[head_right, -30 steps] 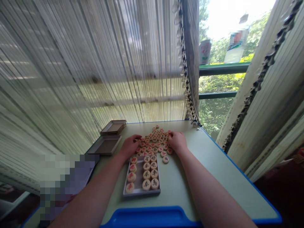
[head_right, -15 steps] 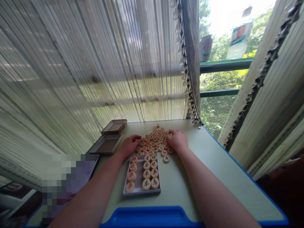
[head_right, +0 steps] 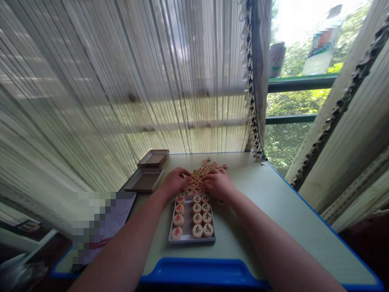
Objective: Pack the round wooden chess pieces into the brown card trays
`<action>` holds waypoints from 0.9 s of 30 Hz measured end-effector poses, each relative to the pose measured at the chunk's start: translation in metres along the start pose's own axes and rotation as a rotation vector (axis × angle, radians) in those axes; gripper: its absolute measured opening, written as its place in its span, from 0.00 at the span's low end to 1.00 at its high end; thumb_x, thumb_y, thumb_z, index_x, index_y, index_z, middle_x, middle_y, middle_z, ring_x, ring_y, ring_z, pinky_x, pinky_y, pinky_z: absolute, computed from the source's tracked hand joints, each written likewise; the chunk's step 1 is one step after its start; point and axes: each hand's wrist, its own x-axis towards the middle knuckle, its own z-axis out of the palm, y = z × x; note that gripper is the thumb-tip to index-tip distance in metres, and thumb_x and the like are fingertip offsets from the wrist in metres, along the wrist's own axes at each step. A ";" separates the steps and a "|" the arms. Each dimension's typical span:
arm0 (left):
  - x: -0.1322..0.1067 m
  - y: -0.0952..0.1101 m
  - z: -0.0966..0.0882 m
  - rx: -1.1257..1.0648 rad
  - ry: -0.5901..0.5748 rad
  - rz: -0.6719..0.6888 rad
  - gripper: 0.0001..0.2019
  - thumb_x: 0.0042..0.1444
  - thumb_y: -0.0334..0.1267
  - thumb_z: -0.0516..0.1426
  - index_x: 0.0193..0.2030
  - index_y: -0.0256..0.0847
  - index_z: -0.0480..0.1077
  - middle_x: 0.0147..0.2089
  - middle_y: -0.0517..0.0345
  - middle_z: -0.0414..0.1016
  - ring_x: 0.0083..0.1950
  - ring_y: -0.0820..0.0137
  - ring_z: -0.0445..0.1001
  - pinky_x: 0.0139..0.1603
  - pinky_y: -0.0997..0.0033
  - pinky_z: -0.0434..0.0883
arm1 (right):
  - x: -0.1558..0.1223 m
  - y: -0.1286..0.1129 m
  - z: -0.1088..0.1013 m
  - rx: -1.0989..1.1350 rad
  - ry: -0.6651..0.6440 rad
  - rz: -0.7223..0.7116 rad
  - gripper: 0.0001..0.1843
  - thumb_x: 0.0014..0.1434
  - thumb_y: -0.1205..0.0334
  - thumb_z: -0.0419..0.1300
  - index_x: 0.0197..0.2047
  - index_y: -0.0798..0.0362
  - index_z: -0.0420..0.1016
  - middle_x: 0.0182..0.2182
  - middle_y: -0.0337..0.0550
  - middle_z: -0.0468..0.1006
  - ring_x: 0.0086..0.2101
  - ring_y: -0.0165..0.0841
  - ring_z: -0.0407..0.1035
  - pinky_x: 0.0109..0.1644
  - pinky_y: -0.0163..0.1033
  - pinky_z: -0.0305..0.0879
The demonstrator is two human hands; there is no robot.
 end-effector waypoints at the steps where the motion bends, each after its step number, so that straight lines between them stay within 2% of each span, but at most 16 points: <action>1: 0.000 0.001 0.000 -0.002 0.009 0.025 0.09 0.48 0.37 0.57 0.35 0.39 0.75 0.38 0.55 0.75 0.38 0.71 0.72 0.41 0.74 0.68 | 0.001 -0.001 0.002 -0.003 -0.024 0.000 0.12 0.53 0.56 0.56 0.36 0.44 0.79 0.39 0.43 0.74 0.43 0.40 0.61 0.52 0.46 0.53; 6: -0.001 0.007 0.000 0.077 -0.057 0.130 0.09 0.48 0.34 0.55 0.35 0.41 0.75 0.38 0.57 0.77 0.40 0.69 0.72 0.44 0.73 0.67 | 0.005 0.002 0.007 -0.023 -0.024 -0.006 0.10 0.52 0.57 0.56 0.34 0.45 0.79 0.37 0.42 0.76 0.43 0.40 0.62 0.50 0.44 0.55; 9: -0.003 0.010 0.000 0.153 -0.051 0.143 0.09 0.48 0.33 0.54 0.35 0.41 0.75 0.39 0.55 0.76 0.41 0.67 0.72 0.44 0.71 0.66 | 0.006 0.003 0.009 -0.034 0.003 -0.010 0.10 0.52 0.57 0.57 0.34 0.46 0.79 0.36 0.42 0.76 0.42 0.39 0.63 0.50 0.43 0.56; 14: -0.005 0.016 -0.003 0.092 -0.057 0.119 0.12 0.52 0.40 0.52 0.37 0.39 0.74 0.35 0.55 0.77 0.36 0.69 0.72 0.36 0.73 0.66 | 0.005 0.002 0.000 0.006 0.025 -0.018 0.10 0.52 0.59 0.57 0.33 0.49 0.79 0.35 0.44 0.76 0.41 0.38 0.65 0.50 0.43 0.55; 16: -0.006 0.017 -0.005 0.052 -0.094 0.139 0.13 0.52 0.42 0.52 0.37 0.39 0.74 0.33 0.56 0.77 0.32 0.71 0.71 0.32 0.74 0.64 | 0.002 -0.001 -0.007 0.066 -0.015 -0.034 0.10 0.52 0.58 0.57 0.33 0.50 0.79 0.35 0.45 0.76 0.39 0.37 0.66 0.49 0.42 0.57; 22: -0.007 0.017 -0.007 0.025 -0.214 0.134 0.24 0.55 0.53 0.46 0.26 0.36 0.73 0.22 0.57 0.73 0.23 0.74 0.66 0.24 0.75 0.58 | -0.009 -0.013 -0.023 0.177 -0.285 -0.057 0.18 0.55 0.51 0.52 0.28 0.53 0.78 0.28 0.43 0.76 0.32 0.32 0.67 0.37 0.36 0.60; 27: -0.008 0.017 -0.008 -0.031 -0.238 0.098 0.27 0.54 0.56 0.44 0.24 0.36 0.72 0.22 0.57 0.74 0.23 0.74 0.68 0.24 0.76 0.58 | -0.011 -0.018 -0.025 0.152 -0.311 -0.066 0.19 0.56 0.52 0.51 0.27 0.54 0.77 0.28 0.43 0.76 0.29 0.31 0.66 0.35 0.36 0.59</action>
